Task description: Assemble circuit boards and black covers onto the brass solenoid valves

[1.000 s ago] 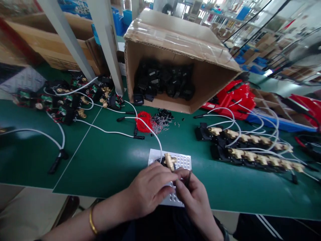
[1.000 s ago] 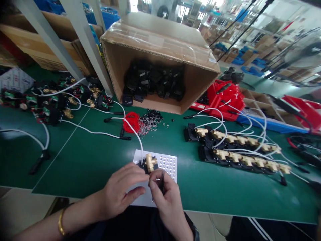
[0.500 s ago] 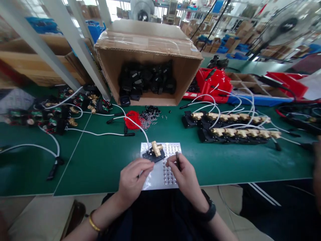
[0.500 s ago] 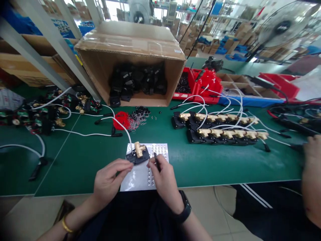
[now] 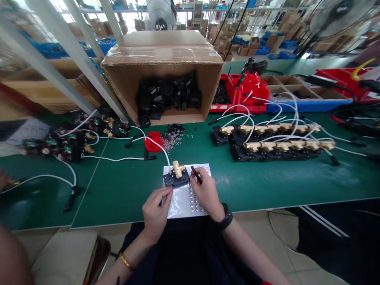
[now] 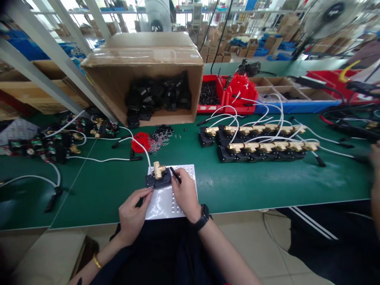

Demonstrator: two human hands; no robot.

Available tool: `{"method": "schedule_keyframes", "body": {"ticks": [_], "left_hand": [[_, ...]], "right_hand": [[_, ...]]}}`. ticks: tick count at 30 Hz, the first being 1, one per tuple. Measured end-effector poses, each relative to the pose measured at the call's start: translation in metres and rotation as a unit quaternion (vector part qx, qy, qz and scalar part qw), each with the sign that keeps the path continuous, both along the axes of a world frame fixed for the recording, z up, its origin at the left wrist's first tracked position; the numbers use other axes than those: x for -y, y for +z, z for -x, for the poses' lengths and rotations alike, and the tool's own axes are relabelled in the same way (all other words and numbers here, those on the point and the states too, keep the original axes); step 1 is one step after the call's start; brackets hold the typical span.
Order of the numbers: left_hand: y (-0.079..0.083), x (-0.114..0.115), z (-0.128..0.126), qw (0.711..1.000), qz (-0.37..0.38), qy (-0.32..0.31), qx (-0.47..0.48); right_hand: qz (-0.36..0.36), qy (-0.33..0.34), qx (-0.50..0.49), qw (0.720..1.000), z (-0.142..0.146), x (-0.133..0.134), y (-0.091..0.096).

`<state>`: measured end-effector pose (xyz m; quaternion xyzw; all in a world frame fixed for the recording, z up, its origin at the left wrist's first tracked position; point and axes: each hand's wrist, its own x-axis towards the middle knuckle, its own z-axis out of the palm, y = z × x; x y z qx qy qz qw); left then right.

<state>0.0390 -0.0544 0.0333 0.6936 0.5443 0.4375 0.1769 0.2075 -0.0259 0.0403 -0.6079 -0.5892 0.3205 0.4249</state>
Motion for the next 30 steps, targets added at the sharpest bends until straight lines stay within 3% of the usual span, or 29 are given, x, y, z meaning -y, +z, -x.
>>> {"method": "schedule_keyframes", "body": {"ticks": [7, 14, 24, 30], "left_hand": [[-0.004, -0.006, 0.009, 0.998, 0.05, 0.043, 0.025], [-0.009, -0.02, 0.025, 0.997, 0.051, 0.061, 0.024], [-0.011, -0.034, 0.025, 0.991, 0.11, 0.062, 0.053], [-0.004, -0.05, 0.029, 0.982, 0.178, 0.033, 0.052]], "right_hand": [[-0.03, 0.027, 0.113, 0.993, 0.015, 0.015, -0.013], [-0.085, 0.091, 0.204, 0.971, 0.02, 0.016, -0.009], [-0.133, 0.094, 0.206, 0.965, 0.019, 0.016, -0.012], [-0.114, 0.096, 0.194, 0.97, 0.015, 0.02, -0.008]]}}
